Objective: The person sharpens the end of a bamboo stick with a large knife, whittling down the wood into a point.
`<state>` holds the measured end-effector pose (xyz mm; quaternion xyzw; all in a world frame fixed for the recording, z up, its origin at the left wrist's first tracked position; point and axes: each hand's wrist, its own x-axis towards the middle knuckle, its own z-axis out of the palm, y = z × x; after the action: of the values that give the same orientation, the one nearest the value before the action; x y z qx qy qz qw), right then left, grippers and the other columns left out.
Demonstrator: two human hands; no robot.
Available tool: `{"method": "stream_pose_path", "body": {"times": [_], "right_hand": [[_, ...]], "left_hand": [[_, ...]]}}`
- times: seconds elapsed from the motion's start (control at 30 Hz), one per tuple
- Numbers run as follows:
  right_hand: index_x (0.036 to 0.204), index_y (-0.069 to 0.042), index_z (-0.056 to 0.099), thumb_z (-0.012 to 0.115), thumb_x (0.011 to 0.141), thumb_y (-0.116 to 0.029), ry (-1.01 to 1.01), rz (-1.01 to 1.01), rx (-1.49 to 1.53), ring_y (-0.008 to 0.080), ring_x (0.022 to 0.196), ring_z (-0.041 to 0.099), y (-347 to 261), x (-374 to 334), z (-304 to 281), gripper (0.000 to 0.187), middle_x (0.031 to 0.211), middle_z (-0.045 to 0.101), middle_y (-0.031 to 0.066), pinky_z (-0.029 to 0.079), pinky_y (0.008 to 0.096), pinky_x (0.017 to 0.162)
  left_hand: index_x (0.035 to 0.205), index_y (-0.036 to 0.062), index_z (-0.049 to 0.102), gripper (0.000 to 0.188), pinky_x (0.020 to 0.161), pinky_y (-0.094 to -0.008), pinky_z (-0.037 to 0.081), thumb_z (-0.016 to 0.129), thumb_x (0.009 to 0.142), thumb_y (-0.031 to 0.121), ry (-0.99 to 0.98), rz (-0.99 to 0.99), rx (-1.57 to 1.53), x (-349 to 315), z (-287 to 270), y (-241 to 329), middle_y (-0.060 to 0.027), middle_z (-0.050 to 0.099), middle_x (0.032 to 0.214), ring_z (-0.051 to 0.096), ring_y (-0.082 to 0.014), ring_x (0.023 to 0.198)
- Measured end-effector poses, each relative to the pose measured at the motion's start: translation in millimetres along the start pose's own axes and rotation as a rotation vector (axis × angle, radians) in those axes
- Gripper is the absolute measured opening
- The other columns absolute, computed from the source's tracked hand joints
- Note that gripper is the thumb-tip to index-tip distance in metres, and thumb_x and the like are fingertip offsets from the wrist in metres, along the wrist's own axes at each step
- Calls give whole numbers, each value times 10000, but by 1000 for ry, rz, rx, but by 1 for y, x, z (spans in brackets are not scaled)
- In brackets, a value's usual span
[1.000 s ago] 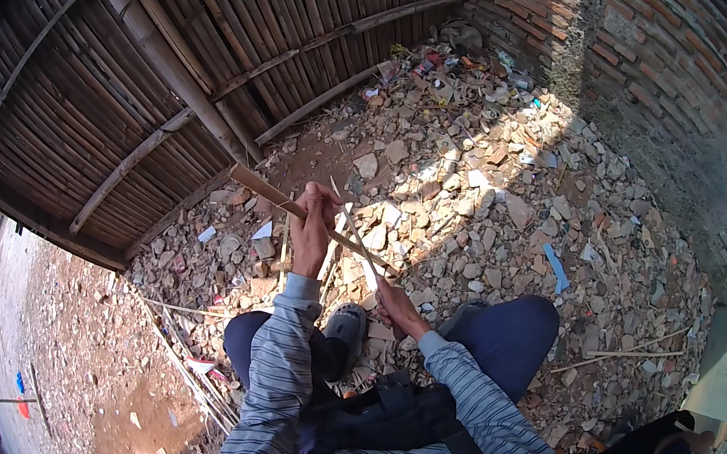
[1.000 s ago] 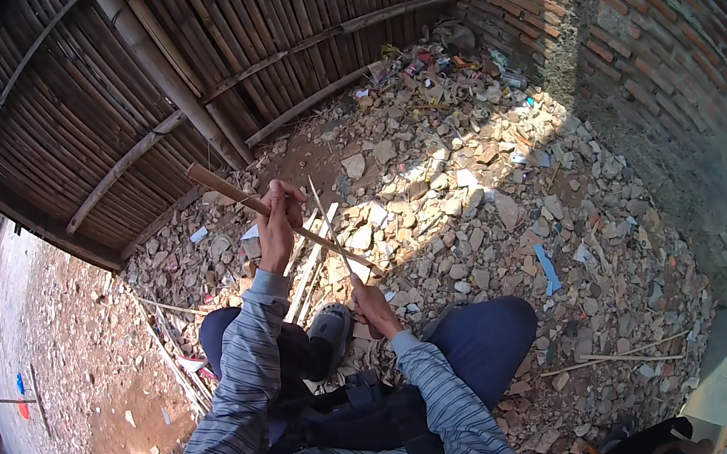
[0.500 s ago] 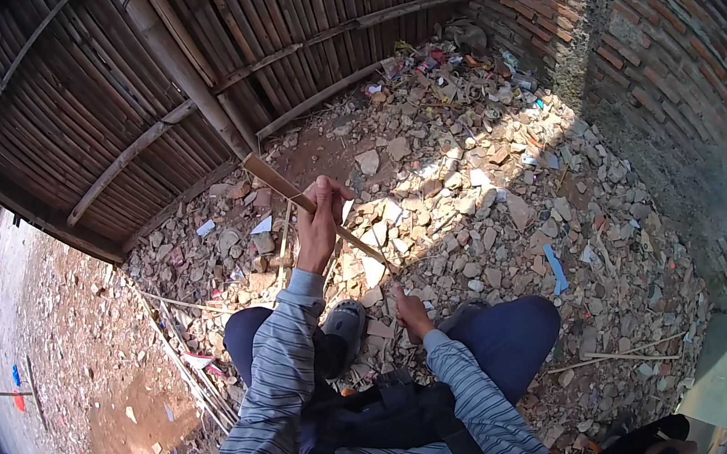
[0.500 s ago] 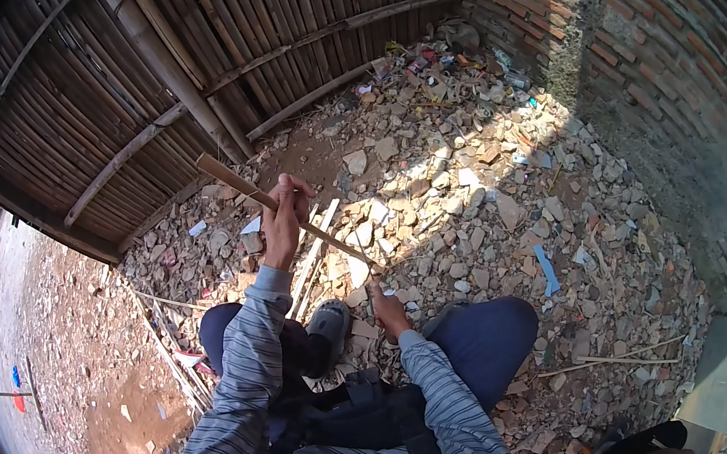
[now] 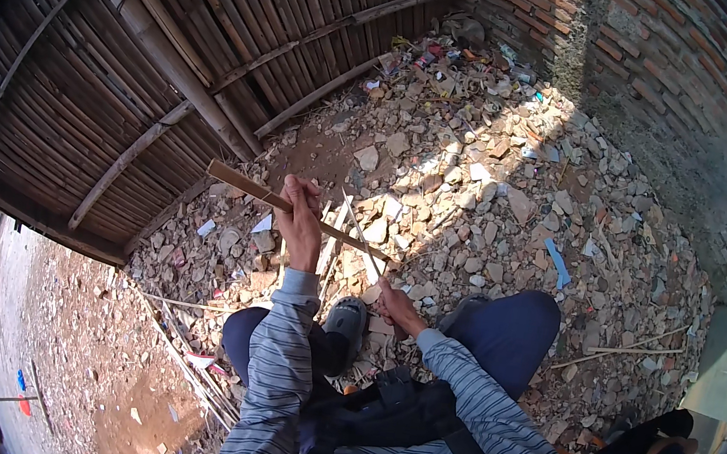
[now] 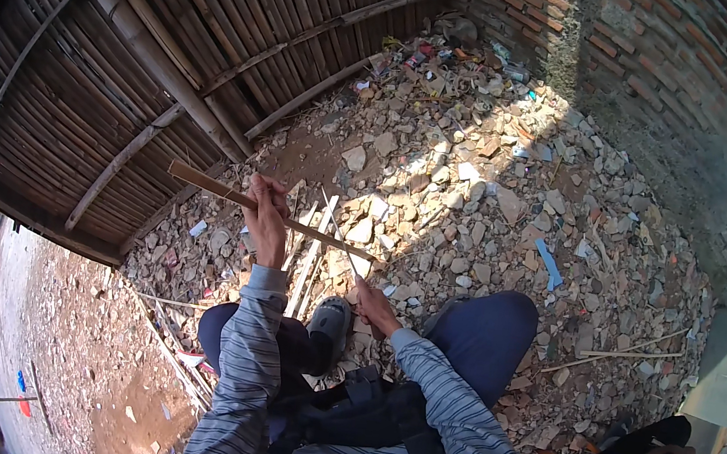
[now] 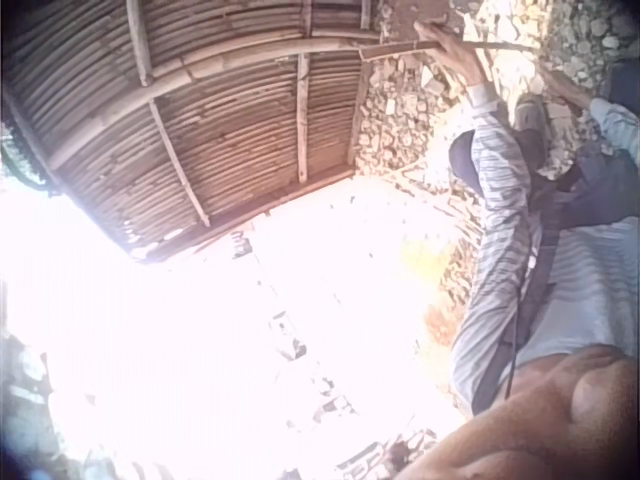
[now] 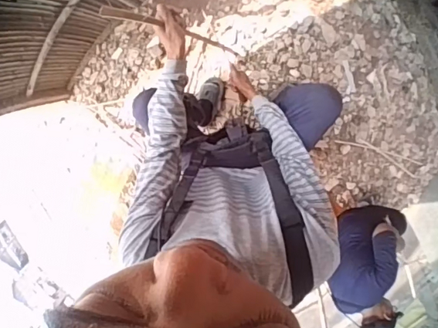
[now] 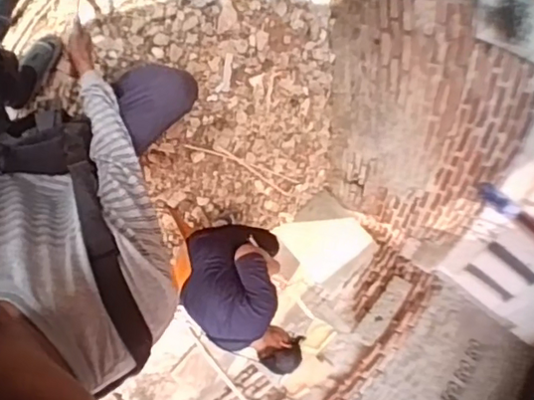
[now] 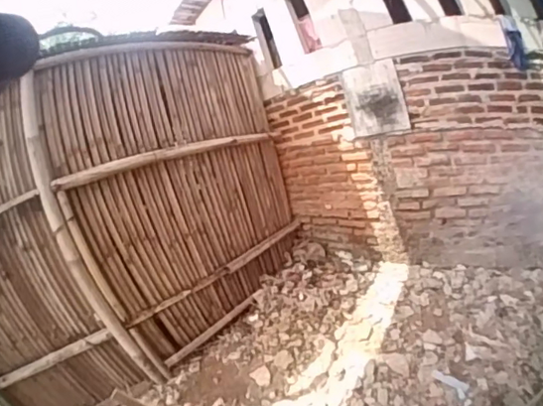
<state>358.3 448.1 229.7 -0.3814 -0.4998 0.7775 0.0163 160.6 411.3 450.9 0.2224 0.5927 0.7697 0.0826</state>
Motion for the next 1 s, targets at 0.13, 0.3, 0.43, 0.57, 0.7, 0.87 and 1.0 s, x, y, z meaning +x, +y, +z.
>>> {"method": "stream_pose_path", "body": {"times": [0.13,0.3,0.43,0.57,0.7,0.87,1.0], "right_hand": [[636,-68,467,440,980,-609,69,13,-64,126,381,411,6,1,-5,642,505,411,9,350,308,399],[624,-66,457,430,989,-598,-2,-85,-65,132,381,413,-6,2,2,646,499,414,14,353,317,404],[615,-72,437,427,983,-613,24,-27,-54,130,381,401,-1,3,-3,655,497,402,6,346,313,405],[604,-64,454,452,960,-642,149,-1,-210,130,383,408,16,7,-14,679,497,419,9,350,314,411],[647,-19,533,524,936,-604,50,-10,-129,144,405,473,3,5,-11,653,515,492,37,380,319,432],[687,-9,561,661,892,-433,106,-290,-371,153,419,502,4,10,0,481,536,523,40,396,320,441],[684,-37,544,708,860,-281,111,-87,-172,126,417,498,40,22,-20,343,528,533,38,374,326,422]], "left_hand": [[764,70,550,510,469,-245,211,395,1061,455,-3,14,6,-2,2,0,55,372,577,308,-44,510],[770,75,552,500,471,-239,221,395,1063,448,11,27,31,-2,2,-1,53,382,584,318,-44,515],[776,77,553,492,471,-231,232,396,1064,443,-4,36,5,-4,3,0,54,391,595,327,-40,519],[775,79,552,487,472,-230,221,395,1066,436,-13,-18,-27,-4,3,-2,57,389,598,317,-39,515],[780,66,565,520,478,-243,214,382,1064,461,-149,-61,1,-3,2,1,52,379,582,311,-43,519],[761,50,584,550,500,-252,215,371,1070,452,-276,-74,43,-8,4,6,60,361,578,301,-43,536],[762,54,584,546,494,-249,208,371,1070,451,-274,-48,13,-11,11,5,63,353,574,298,-39,530]]}}
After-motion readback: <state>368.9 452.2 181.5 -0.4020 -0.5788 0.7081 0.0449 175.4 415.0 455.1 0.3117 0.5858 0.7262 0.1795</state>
